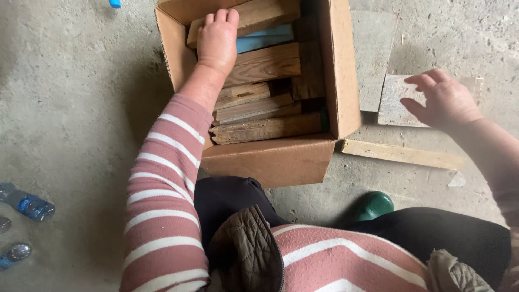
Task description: The person picks up various pieces of wood from a pile on the floor and places them into a cardboard box. The person arranges the wood pieces inside the box, stacking them neatly.
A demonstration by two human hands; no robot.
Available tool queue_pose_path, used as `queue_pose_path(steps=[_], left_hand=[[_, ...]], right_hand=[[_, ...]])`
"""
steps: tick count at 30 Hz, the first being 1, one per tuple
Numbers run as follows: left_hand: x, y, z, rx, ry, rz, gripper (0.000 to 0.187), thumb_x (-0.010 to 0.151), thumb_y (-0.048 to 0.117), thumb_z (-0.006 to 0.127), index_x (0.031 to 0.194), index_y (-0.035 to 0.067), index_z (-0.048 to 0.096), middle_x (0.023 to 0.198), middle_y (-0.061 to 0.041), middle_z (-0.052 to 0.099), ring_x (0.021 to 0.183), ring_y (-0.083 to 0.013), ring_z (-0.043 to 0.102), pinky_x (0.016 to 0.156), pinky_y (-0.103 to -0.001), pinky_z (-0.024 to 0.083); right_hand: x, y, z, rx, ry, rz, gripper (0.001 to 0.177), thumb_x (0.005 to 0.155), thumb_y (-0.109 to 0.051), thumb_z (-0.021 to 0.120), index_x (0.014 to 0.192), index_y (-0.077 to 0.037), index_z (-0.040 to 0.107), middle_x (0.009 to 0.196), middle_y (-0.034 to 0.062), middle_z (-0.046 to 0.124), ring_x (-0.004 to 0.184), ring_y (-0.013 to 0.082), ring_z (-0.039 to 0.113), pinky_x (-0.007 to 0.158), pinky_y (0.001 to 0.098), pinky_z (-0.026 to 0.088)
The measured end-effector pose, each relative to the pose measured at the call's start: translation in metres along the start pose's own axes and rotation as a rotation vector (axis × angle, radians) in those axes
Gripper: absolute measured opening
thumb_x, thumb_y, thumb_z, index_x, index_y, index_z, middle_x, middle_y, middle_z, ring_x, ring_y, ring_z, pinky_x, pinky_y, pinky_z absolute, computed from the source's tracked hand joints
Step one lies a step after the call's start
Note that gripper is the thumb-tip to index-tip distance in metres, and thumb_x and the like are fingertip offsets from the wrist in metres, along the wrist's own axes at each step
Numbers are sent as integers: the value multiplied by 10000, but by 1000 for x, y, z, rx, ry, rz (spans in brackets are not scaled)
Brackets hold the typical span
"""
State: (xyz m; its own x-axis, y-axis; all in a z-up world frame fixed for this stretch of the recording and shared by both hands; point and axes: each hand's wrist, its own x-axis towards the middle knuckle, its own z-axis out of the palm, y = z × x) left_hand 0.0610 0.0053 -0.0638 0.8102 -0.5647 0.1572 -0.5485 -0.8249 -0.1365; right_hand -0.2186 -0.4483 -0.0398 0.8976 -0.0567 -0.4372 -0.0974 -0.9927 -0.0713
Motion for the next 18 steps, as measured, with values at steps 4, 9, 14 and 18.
queue_pose_path(steps=[4,9,14,18], left_hand=[[-5,-3,-8,-46,3,-18,254,967,84,636,1217,122,608,1202,-98,630,1115,-336,617,875,-523,520],[-20,28,-73,-97,126,109,350,867,117,725,1204,96,631,1223,-126,631,1132,-331,590,927,-516,465],[-35,54,-113,-256,-15,227,295,914,186,834,1137,80,672,1225,-109,633,1164,-320,580,1031,-498,447],[-37,70,-125,-243,4,279,286,919,205,838,1129,82,690,1207,-102,645,1155,-298,598,1051,-485,453]], right_hand=[[-2,1,13,74,-139,-49,585,974,-510,595,1469,-200,564,1404,104,590,1148,265,679,929,424,591],[-18,19,75,74,-241,-68,576,913,-543,649,1386,-219,602,1322,110,645,1155,339,667,961,486,573],[-47,-10,92,-107,-458,-199,784,848,-700,653,1413,-173,525,1312,109,632,1192,295,647,987,441,569],[-55,-18,98,-299,-571,-259,820,875,-707,638,1439,-137,467,1293,119,630,1202,270,630,969,419,583]])
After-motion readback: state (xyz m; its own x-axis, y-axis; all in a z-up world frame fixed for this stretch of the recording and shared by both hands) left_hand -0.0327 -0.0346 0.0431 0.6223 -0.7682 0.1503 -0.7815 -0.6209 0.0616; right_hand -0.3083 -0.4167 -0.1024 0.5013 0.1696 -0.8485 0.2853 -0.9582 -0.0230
